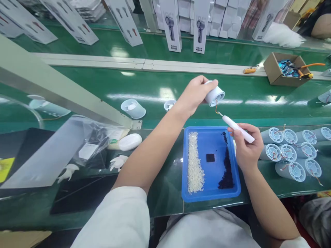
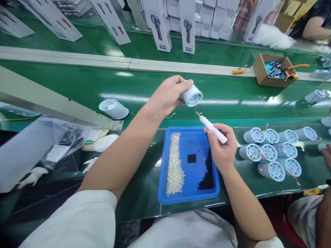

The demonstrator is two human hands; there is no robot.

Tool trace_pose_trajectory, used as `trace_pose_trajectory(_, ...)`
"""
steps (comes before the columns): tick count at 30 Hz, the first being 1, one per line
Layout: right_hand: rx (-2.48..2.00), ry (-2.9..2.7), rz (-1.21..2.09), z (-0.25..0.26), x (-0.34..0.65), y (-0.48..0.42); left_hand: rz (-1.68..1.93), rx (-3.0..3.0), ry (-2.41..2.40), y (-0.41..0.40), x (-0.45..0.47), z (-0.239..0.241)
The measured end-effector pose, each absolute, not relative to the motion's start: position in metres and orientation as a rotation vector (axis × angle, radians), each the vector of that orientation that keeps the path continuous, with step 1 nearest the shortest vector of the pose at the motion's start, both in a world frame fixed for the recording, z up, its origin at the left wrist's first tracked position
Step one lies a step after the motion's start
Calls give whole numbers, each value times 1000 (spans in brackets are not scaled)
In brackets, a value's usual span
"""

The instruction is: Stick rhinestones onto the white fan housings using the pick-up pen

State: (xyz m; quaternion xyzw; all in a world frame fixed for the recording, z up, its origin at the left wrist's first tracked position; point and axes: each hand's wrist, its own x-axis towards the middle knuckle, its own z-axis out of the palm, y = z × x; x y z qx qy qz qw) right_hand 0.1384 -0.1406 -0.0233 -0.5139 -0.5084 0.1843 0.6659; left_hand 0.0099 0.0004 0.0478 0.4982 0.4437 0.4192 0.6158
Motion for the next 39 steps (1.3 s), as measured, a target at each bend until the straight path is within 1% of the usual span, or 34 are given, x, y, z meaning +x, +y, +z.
trace_pose_trajectory(4, -1144, -1311, 467, -24, 139, -141, 1004, 1118, 1012, 4, 0, 52)
trace_pose_trajectory(11, -1229, -1634, 270, -22, 138, -139, 1031, 1077, 1012, 5, -2, 54)
trace_pose_trajectory(39, -1183, -1768, 188, -22, 137, -136, 960, 1151, 996, 1, 4, 50)
